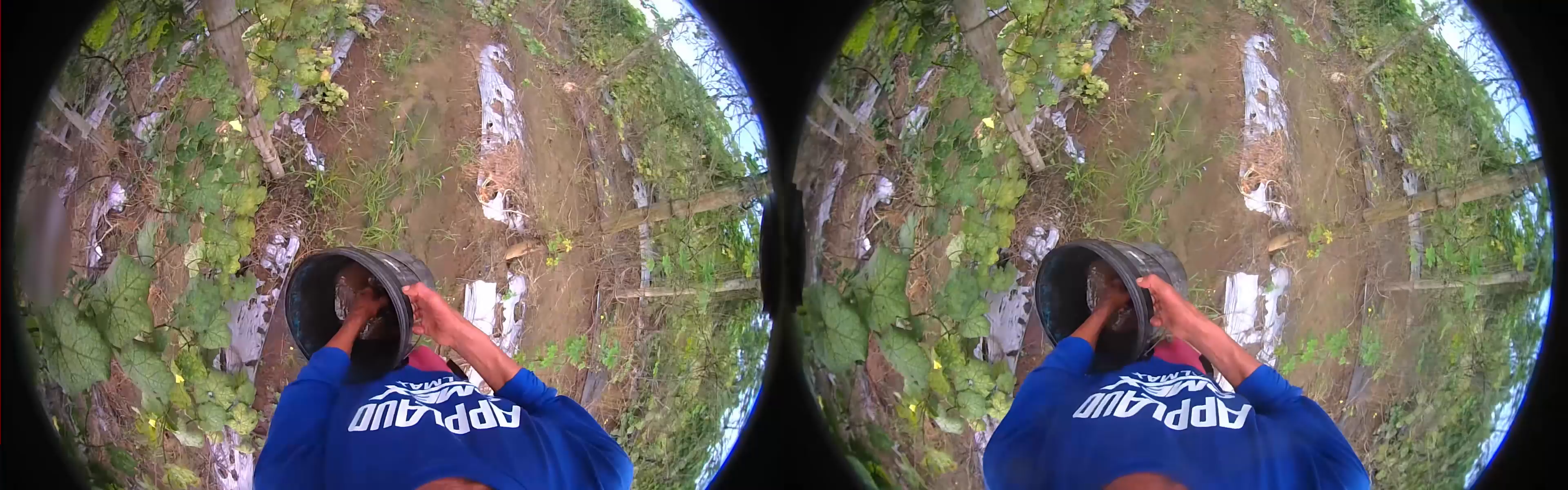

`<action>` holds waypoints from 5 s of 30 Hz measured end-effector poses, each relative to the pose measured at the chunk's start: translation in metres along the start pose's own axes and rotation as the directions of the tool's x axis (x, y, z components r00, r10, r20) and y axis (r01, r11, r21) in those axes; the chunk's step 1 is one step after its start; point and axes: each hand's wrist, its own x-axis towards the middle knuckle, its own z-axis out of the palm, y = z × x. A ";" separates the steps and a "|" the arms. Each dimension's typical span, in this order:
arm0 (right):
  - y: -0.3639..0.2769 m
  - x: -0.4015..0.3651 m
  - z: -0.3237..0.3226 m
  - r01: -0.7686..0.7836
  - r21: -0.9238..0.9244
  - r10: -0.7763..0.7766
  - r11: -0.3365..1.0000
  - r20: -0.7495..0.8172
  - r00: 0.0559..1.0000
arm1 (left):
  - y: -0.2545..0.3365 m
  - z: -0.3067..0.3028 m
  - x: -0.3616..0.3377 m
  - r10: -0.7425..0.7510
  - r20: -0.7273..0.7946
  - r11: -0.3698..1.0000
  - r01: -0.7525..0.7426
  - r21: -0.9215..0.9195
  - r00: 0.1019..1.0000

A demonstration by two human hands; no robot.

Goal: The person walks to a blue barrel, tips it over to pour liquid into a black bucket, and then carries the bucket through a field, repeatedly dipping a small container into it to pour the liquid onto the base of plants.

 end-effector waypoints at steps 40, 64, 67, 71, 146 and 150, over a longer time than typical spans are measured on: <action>-0.491 0.305 -0.470 0.038 0.635 0.202 0.772 -0.301 0.932 | 0.372 -0.455 0.391 0.008 -0.508 0.851 0.261 0.456 0.862; -0.750 0.488 -0.656 0.016 0.949 0.535 0.316 -0.192 0.823 | 0.457 -0.446 0.559 -0.169 -0.819 0.893 0.437 0.110 0.549; -0.786 0.533 -0.661 0.065 0.938 0.505 0.339 -0.240 0.829 | 0.513 -0.471 0.611 -0.089 -0.857 0.897 0.415 0.153 0.508; -0.850 0.574 -0.666 0.055 0.943 0.499 0.327 -0.222 0.838 | 0.577 -0.506 0.685 -0.224 -0.723 0.866 0.474 0.160 0.653; -2.012 1.069 -0.930 0.332 0.929 0.435 0.161 -0.369 0.821 | 1.449 -1.202 2.150 -0.043 -0.217 0.585 0.200 0.786 0.975; -2.048 1.105 -0.921 0.372 0.912 0.422 0.170 -0.409 0.809 | 1.497 -1.242 2.174 0.058 -0.183 0.574 0.118 0.810 0.981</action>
